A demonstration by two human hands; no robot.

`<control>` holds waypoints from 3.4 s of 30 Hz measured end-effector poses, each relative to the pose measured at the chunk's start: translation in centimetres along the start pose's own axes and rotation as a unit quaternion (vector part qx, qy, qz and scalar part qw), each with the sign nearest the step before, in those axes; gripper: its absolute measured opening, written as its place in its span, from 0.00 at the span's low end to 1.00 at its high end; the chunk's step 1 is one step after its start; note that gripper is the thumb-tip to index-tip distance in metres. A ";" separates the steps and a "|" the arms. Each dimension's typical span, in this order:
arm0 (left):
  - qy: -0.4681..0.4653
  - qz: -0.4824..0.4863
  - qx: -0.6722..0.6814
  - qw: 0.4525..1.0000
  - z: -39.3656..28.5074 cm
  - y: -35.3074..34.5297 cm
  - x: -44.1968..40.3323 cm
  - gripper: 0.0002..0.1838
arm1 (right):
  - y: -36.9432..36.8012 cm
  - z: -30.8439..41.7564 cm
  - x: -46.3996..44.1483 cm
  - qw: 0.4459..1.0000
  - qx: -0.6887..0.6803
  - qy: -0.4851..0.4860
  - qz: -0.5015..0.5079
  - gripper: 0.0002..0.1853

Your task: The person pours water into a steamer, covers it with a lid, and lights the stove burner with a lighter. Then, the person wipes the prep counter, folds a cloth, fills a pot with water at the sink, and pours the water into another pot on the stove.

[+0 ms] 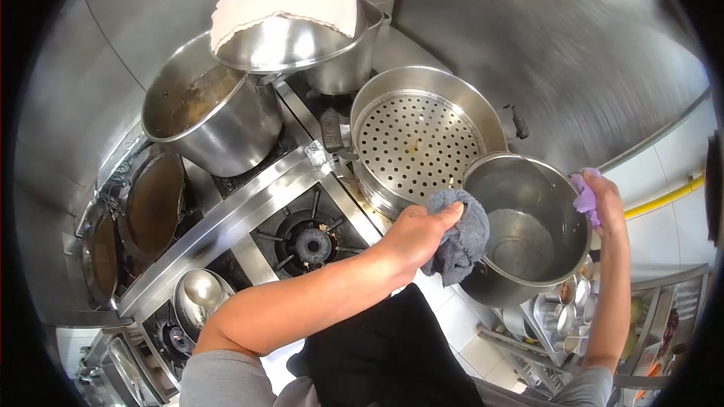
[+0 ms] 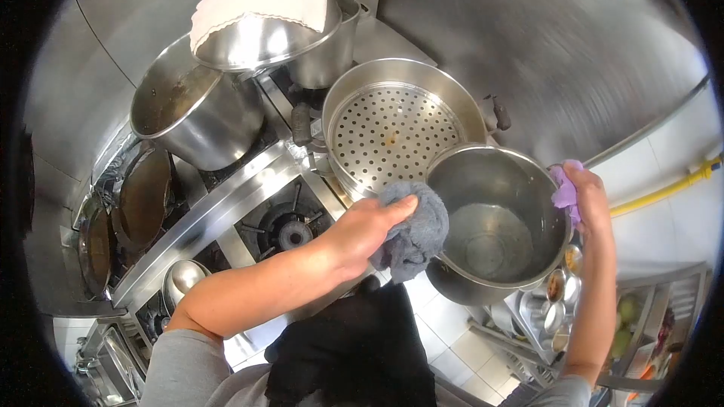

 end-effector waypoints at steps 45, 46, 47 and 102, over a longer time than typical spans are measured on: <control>0.079 0.014 0.193 0.978 3.5 0.1 -5.3 0.18 | -5.8 7.5 -15.4 0.951 0.293 -0.011 0.102 0.11; 0.084 0.019 0.170 0.982 3.4 0.1 -5.2 0.18 | -5.9 7.7 -15.4 0.946 0.308 -0.011 0.096 0.11; 0.074 0.020 0.186 0.979 3.7 0.0 -5.4 0.18 | -6.1 8.0 -15.2 0.942 0.324 -0.013 0.090 0.11; 0.001 0.052 0.352 0.935 8.1 0.6 -7.9 0.17 | -26.5 16.7 -18.6 0.643 0.728 0.186 0.149 0.22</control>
Point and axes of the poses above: each hand's wrist, its own x-axis away from the middle knuckle, its own y-axis out of the back of the hand, z = x × y, the point moved 8 cm from there along -x, towards the middle knuckle, and after that the axes turned 1 degree about -y, right-handed, at the moved point
